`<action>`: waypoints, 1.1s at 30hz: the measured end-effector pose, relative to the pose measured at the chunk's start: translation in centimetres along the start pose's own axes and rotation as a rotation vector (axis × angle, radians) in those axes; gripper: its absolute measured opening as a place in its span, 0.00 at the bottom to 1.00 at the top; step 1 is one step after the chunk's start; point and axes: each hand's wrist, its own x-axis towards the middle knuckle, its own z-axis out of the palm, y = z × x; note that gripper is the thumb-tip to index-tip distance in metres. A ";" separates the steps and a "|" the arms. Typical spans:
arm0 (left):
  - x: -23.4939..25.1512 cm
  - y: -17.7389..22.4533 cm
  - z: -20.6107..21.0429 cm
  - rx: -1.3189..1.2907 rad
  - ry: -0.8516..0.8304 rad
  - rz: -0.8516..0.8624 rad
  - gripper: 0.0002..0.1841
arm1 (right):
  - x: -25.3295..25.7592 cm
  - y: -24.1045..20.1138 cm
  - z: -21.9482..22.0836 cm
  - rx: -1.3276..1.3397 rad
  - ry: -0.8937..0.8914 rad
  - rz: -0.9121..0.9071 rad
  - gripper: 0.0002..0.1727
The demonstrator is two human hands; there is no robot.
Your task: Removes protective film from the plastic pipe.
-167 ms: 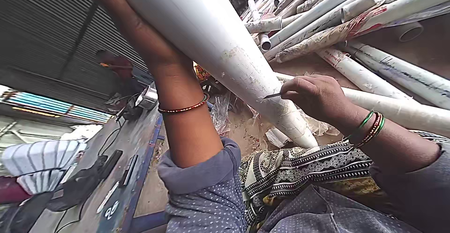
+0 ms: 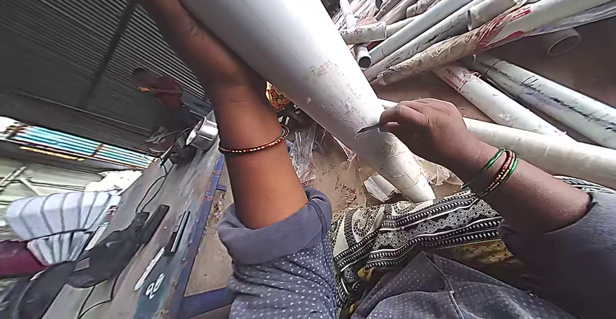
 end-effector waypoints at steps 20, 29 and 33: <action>-0.2 -1.0 1.2 -0.148 0.014 -0.065 0.22 | 1.1 0.0 -2.2 -0.020 0.028 -0.024 0.13; -0.1 -0.7 0.9 -0.176 -0.045 -0.064 0.22 | 0.9 0.9 -2.7 -0.021 -0.156 -0.083 0.15; -0.3 -0.7 0.8 -0.185 -0.071 -0.061 0.22 | 1.2 0.2 -2.2 -0.032 -0.013 -0.030 0.13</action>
